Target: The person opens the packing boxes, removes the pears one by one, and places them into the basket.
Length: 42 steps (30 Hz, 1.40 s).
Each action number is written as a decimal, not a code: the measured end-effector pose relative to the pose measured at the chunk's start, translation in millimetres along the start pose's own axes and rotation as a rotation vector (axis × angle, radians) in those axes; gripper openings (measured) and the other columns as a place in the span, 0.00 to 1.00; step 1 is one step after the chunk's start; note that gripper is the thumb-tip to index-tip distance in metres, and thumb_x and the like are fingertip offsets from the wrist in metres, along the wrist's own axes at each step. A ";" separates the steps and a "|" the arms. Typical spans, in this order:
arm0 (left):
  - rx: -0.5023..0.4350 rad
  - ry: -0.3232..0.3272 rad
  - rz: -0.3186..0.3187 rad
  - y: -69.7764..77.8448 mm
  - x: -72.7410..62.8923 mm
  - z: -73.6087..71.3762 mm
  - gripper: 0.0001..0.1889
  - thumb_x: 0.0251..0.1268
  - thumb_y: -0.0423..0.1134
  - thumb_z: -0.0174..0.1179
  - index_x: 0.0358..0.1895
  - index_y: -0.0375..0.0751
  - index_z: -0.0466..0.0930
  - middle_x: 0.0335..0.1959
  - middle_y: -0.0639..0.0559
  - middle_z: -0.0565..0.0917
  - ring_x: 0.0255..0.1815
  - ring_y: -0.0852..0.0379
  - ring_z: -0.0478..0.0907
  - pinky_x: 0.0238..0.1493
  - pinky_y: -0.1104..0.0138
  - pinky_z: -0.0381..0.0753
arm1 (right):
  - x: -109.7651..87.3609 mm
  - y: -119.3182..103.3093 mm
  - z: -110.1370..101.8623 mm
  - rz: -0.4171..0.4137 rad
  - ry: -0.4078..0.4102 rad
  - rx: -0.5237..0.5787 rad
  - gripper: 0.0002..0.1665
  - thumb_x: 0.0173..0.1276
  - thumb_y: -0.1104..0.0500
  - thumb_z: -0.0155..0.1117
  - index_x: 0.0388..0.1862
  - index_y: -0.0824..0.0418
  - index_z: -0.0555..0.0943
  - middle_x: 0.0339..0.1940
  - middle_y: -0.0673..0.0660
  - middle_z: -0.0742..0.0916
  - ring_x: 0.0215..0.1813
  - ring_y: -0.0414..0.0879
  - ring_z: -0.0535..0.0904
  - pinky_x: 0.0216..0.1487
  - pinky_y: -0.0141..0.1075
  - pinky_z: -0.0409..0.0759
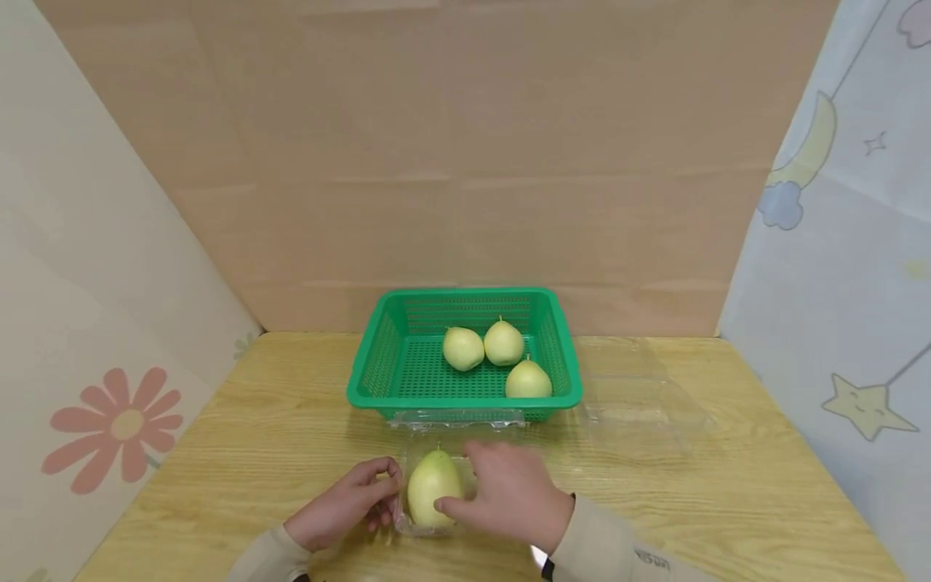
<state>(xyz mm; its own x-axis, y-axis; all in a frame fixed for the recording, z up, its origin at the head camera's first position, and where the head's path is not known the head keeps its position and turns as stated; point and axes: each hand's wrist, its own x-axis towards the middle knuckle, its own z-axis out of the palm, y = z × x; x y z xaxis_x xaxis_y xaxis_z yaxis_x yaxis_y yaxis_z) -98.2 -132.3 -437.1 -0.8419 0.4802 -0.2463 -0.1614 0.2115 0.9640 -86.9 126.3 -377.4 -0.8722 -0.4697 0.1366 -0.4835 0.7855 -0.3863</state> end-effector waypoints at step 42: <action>0.054 0.042 0.024 -2.2 0.1 2.7 0.06 0.73 0.36 0.49 0.36 0.38 0.71 0.21 0.53 0.79 0.22 0.58 0.73 0.21 0.69 0.70 | 13.4 -12.7 29.4 0.106 -0.072 0.072 0.48 0.53 0.29 0.70 0.59 0.64 0.76 0.29 0.49 0.84 0.28 0.40 0.76 0.24 0.35 0.71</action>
<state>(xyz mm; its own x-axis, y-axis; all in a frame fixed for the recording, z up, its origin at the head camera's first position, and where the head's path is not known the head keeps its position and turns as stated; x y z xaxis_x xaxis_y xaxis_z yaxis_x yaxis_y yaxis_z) -96.6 -130.4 -439.5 -0.8663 0.4496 -0.2176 -0.1141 0.2461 0.9625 -90.2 98.1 -397.5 -0.9092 -0.4155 0.0263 -0.3800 0.8024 -0.4602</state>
